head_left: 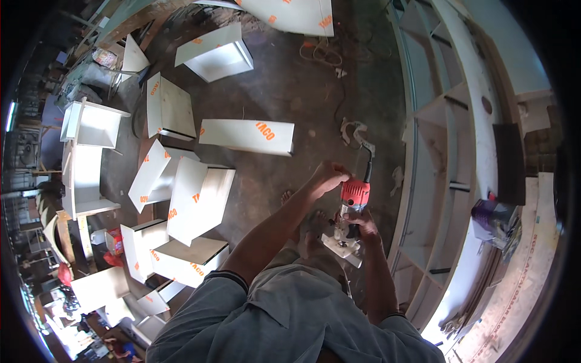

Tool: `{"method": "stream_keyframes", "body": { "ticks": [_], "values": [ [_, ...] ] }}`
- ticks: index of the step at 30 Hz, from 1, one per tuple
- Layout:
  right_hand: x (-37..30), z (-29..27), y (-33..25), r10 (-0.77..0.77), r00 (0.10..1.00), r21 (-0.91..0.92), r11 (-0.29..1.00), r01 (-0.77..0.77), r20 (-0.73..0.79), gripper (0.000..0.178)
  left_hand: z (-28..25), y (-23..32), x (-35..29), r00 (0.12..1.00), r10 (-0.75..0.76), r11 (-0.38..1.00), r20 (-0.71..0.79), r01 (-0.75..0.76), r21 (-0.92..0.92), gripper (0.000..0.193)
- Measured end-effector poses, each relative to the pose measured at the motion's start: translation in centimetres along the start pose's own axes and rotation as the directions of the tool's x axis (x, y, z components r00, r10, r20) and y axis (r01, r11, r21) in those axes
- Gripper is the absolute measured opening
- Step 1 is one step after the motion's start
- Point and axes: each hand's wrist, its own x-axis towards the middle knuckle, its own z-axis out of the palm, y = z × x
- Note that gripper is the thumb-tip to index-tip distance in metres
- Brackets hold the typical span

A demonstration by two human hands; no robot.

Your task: The person uses a handheld router to trim the edges of several white laminated wood panels. The person glues a trim strip to the edge of a panel by hand, then uses the router to remove the excess material from the edge and finishes by smoothing the trimmed edge.

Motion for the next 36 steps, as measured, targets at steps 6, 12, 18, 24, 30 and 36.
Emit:
{"method": "stream_keyframes", "body": {
  "ticks": [6,12,18,24,30,36],
  "values": [
    [-1.5,-2.2,2.7,0.113,0.993,-0.111,0.987,-0.114,-0.018,0.045,1.8,-7.4,0.8,0.998,-0.069,0.998,-0.009,0.069,-0.002,0.013],
    [1.0,-4.0,6.3,0.170,0.985,-0.061,0.983,-0.170,-0.005,0.048,1.7,-12.7,3.1,0.997,-0.017,1.000,-0.080,0.019,0.023,0.011],
    [3.7,-4.7,8.4,0.196,0.981,0.074,0.978,-0.195,-0.005,0.045,0.7,-15.2,4.7,0.979,-0.070,0.964,-0.193,0.116,0.238,0.014],
    [7.6,-1.3,8.0,0.037,0.998,0.154,0.987,-0.045,0.055,0.050,-6.5,-26.0,-5.1,0.877,0.026,0.955,-0.479,0.120,0.272,0.028],
    [9.3,-7.5,8.2,-0.097,0.940,0.147,0.977,0.152,-0.327,0.038,-5.1,-33.2,-26.1,0.710,-0.667,0.353,-0.224,0.566,0.745,0.060],
    [9.2,-8.5,2.8,0.066,0.884,0.357,0.927,0.117,-0.462,0.033,-3.4,-33.1,-31.7,0.726,-0.660,0.503,-0.194,0.619,0.604,0.049]
  ]
}}
